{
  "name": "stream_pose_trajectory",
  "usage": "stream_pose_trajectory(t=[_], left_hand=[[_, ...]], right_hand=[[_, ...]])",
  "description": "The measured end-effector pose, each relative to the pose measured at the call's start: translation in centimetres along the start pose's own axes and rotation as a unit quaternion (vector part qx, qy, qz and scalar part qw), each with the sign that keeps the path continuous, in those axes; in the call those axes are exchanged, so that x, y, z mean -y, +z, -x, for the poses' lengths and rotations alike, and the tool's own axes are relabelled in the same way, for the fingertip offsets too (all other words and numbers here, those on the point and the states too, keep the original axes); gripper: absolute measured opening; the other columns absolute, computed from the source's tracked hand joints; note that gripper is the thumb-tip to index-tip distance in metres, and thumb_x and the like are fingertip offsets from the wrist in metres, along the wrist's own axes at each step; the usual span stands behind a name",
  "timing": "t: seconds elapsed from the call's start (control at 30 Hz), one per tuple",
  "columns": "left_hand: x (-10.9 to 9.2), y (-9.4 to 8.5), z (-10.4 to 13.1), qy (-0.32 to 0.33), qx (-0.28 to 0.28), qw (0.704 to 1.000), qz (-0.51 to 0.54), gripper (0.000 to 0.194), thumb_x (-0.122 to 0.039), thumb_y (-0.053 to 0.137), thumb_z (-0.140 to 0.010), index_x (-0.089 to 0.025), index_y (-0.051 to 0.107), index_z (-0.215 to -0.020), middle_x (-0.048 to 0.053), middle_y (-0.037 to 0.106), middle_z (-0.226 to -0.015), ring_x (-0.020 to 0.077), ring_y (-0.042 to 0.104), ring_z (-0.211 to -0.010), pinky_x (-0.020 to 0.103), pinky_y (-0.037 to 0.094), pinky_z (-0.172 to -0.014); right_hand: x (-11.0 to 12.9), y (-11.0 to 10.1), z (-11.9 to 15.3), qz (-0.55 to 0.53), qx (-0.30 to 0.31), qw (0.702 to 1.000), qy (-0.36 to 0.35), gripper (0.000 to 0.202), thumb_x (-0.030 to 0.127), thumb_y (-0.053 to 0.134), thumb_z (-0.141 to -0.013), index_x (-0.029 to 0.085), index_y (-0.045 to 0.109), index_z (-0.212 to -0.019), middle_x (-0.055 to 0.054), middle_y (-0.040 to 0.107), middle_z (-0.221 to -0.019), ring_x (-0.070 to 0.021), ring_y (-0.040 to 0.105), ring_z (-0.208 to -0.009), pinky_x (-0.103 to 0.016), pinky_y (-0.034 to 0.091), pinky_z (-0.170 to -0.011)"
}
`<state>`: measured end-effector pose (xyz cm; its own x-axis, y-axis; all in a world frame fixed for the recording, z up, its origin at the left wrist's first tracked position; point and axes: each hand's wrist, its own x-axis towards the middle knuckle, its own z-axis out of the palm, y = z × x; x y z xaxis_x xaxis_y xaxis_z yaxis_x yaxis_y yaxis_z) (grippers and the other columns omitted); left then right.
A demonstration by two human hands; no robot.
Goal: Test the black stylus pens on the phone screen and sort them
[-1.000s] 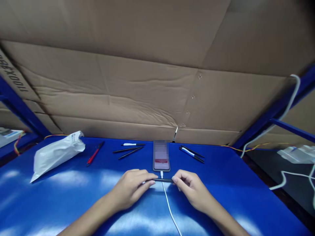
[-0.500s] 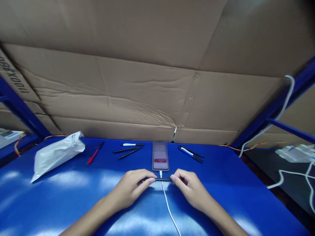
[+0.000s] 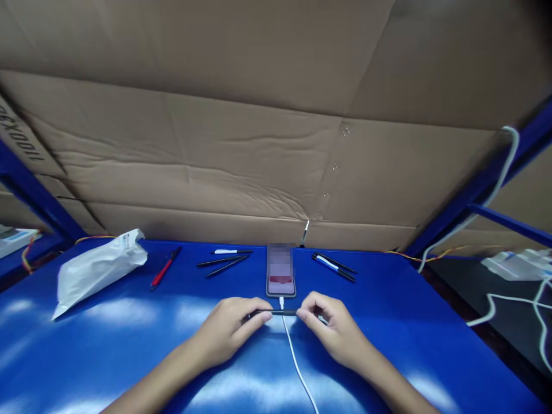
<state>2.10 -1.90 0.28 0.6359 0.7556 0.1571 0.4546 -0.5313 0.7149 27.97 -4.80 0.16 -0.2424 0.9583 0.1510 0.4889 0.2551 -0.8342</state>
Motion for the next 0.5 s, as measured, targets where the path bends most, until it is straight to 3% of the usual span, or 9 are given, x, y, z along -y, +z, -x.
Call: stream_pose_trajectory(t=[0.3,0.5], left_hand=[[-0.47,-0.33,-0.06,-0.033,0.057,0.998,-0.016,0.036,-0.042,0.037,-0.109,-0.022,0.062,-0.092,-0.003,0.066,-0.08,0.0148,0.058,-0.072,0.025,0.035,-0.068],[-0.34,-0.33,-0.07,-0.039,0.051,0.997,-0.048,0.048,-0.046,0.028,-0.11,-0.02,0.051,-0.076,-0.002,0.059,-0.072,0.0149,0.051,-0.066,0.026,0.031,-0.064]], right_hand=[[-0.28,-0.08,0.47,-0.027,-0.021,0.998,-0.06,0.014,0.034,0.062,-0.097,0.021,0.063,-0.094,-0.003,0.065,-0.089,-0.0171,0.06,-0.081,-0.028,0.047,-0.075],[0.16,-0.14,0.65,-0.037,0.006,0.992,-0.117,0.008,0.029,0.063,-0.097,0.021,0.065,-0.096,-0.004,0.067,-0.094,-0.0173,0.063,-0.086,-0.028,0.048,-0.08]])
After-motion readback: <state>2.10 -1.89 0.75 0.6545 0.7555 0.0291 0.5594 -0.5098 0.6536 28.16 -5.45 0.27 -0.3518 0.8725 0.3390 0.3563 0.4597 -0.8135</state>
